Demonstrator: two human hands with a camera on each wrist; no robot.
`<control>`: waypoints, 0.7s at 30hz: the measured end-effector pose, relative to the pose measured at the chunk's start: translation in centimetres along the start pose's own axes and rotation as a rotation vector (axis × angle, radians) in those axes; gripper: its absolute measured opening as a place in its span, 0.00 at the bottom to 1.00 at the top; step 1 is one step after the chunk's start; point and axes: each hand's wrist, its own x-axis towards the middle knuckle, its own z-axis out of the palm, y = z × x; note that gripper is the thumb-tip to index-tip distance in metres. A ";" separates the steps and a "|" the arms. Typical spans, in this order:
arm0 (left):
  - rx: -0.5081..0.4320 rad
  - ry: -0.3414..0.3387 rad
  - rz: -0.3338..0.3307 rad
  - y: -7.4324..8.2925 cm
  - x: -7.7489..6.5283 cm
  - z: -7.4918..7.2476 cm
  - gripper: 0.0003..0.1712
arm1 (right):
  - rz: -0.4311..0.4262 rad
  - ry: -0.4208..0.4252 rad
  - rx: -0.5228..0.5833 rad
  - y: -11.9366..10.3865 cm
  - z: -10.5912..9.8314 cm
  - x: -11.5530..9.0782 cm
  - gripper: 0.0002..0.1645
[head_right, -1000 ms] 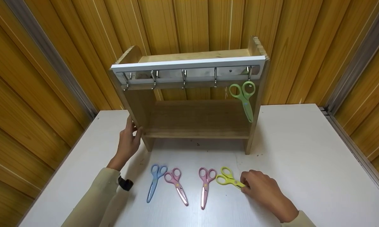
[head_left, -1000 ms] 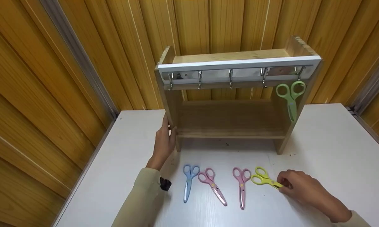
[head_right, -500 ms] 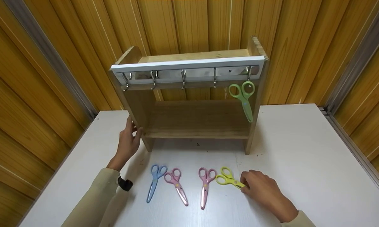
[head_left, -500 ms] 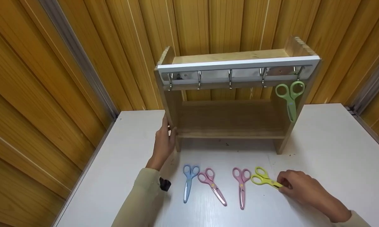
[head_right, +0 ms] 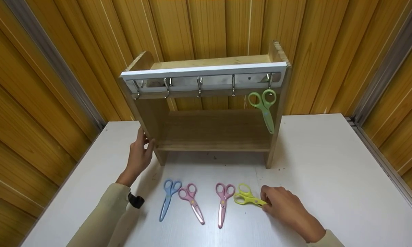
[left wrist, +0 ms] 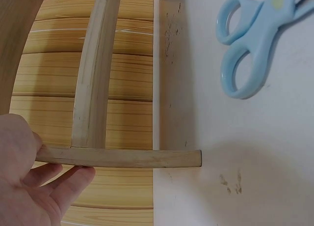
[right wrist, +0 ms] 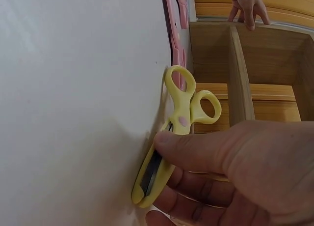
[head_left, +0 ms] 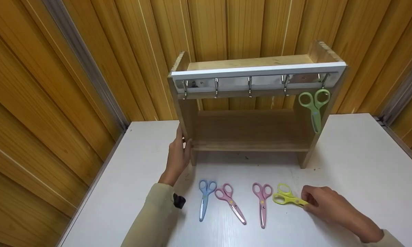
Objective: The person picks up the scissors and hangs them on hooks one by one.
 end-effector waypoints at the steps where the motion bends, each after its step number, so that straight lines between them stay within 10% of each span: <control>1: 0.003 -0.002 -0.008 0.0 0.0 0.0 0.39 | 0.001 -0.012 0.004 -0.1 0.0 0.0 0.15; 21: -0.021 -0.022 -0.045 0.2 0.0 0.0 0.41 | -0.165 0.031 -0.128 -2.0 -4.5 -0.2 0.19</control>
